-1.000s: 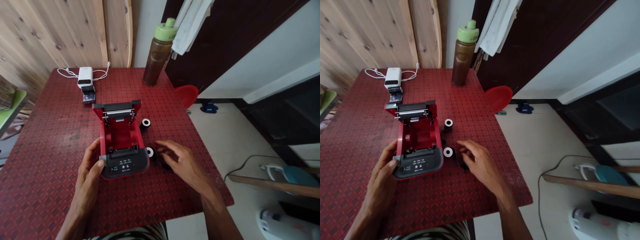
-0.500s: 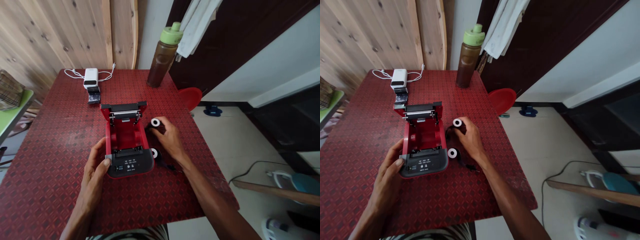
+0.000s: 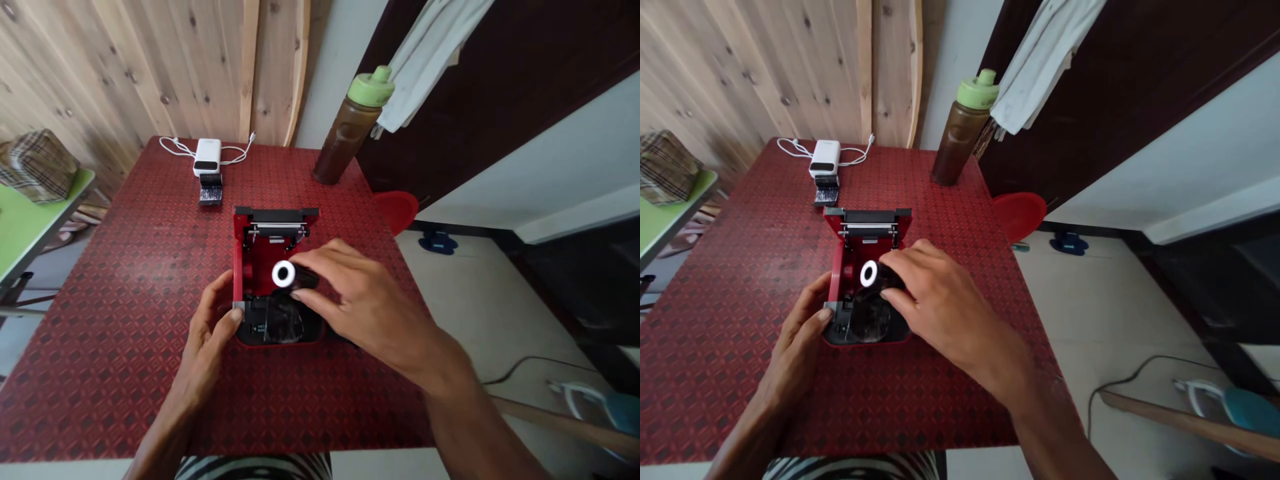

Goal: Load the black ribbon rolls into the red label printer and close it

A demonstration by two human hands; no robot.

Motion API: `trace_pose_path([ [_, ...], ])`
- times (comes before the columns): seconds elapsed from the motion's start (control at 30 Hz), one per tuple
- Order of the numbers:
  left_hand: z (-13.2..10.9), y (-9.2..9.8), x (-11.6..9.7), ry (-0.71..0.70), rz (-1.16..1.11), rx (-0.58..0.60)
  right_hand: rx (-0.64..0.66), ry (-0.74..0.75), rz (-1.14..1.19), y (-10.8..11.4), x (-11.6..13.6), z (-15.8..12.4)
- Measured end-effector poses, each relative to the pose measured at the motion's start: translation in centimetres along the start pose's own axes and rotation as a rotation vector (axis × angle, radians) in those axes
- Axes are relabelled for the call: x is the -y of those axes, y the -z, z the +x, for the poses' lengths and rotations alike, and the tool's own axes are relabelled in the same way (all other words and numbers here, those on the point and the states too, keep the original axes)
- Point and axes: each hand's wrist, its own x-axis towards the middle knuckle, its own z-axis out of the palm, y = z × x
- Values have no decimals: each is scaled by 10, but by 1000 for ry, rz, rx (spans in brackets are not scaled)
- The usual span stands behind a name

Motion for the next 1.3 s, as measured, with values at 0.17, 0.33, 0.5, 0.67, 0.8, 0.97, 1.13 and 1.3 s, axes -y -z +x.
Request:
trace_pose_path([
  [0.17,1,-1,-2,-31,-28,27,158,-14,-293,-33,15,24],
  [0.33,0,-1,-3,-10,-32,37,200,-53,-381,-49,17,35],
  [0.5,0,0,-3,16,-54,49,374,-110,-366,-53,11,54],
  [0.67,-1,0,-5,37,-68,52,424,-122,-300,-55,3,57],
  [0.8,-1,0,-5,43,-58,44,274,-46,-160,-56,-4,38],
  [0.97,1,1,-4,27,-45,41,192,23,52,-35,-5,19],
  [1.13,1,1,-3,35,-61,44,239,110,127,-20,-2,15],
  [1.3,-2,10,-10,42,-44,12,217,106,119,-28,-10,18],
])
